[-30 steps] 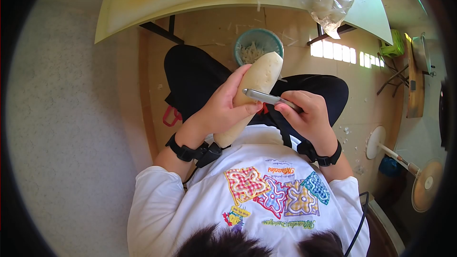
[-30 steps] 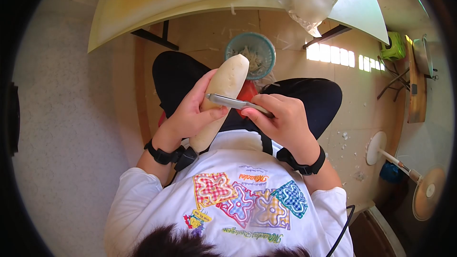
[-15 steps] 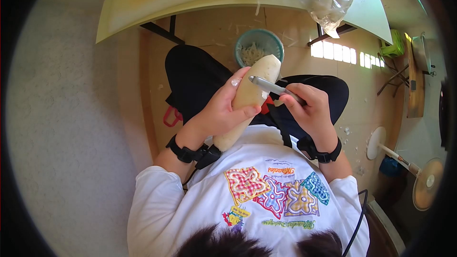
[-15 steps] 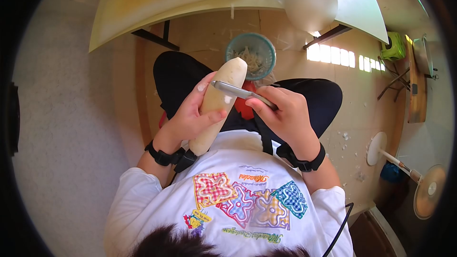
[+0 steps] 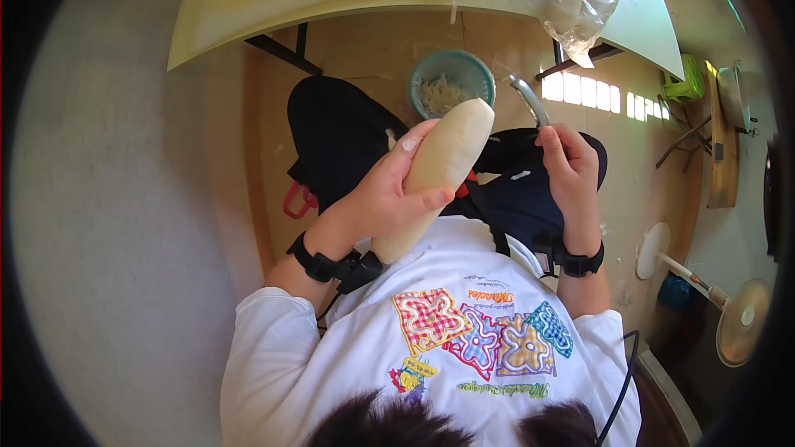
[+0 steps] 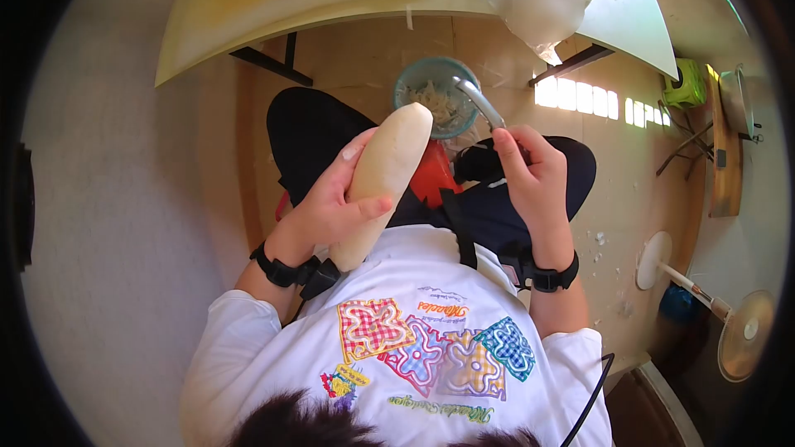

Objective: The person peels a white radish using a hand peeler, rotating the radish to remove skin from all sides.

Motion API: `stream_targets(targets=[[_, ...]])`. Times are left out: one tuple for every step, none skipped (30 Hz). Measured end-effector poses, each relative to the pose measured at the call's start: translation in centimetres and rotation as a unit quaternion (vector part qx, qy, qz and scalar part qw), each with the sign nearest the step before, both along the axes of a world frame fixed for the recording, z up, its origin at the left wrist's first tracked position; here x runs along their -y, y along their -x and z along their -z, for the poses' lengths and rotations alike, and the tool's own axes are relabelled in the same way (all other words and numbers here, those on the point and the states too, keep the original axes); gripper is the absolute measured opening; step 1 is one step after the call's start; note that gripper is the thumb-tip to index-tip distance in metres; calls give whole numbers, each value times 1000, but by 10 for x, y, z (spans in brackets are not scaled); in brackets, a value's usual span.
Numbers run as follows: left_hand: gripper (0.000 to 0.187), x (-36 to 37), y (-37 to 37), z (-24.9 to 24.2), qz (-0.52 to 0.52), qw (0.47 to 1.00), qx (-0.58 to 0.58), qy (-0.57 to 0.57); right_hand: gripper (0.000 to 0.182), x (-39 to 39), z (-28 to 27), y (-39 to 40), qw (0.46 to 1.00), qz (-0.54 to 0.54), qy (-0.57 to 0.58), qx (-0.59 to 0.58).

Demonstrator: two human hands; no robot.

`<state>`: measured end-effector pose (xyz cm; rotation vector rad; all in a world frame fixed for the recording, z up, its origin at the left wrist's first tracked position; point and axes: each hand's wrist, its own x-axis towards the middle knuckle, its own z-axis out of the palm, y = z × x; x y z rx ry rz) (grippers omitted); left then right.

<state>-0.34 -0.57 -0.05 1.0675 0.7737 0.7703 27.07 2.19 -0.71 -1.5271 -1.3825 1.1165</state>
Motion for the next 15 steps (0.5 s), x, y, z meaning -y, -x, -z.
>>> stream_targets(targets=[[80,1,-1,0,-13,1000,1,6,23,2,-1,2,1000,-7,17,-24],[80,0,-2,1,-12,1000,1,7,23,5,-1,3,1000,-7,17,-25],[80,-1,-2,2,-17,1000,-9,2,21,8,-3,6,998,-12,5,-57],[80,-2,-1,3,-21,1000,-18,-4,19,10,-4,9,996,-18,-8,-90],[80,-2,-1,4,-22,1000,-20,-4,19,13,-10,13,996,-19,-8,-92],[80,-2,-1,6,-26,999,-20,2,16,16,-20,18,995,-63,-12,-76],[80,-2,-1,7,-28,999,-20,8,13,17,-25,23,993,-106,-16,-59],[80,-3,-2,7,-24,999,-20,7,11,18,-24,26,990,-131,-30,-30],[79,-3,-3,8,-33,999,-15,4,13,16,-34,29,985,-168,-40,17],[78,-4,-4,8,-42,999,-10,0,13,15,-32,31,979,-191,-72,22],[78,-5,-5,7,-40,999,-9,0,14,13,-29,32,970,-216,-105,27],[78,-6,-6,4,-38,999,2,6,14,13,-30,33,970,-216,-105,26],[78,-6,-6,2,-36,999,11,12,12,13,-32,35,977,-207,-58,8],[78,-6,-6,1,-38,999,10,13,10,14,-32,36,980,-197,-10,-11],[78,-6,-7,1,-40,999,3,-8,10,13,-31,34,980,-198,-9,-12]])
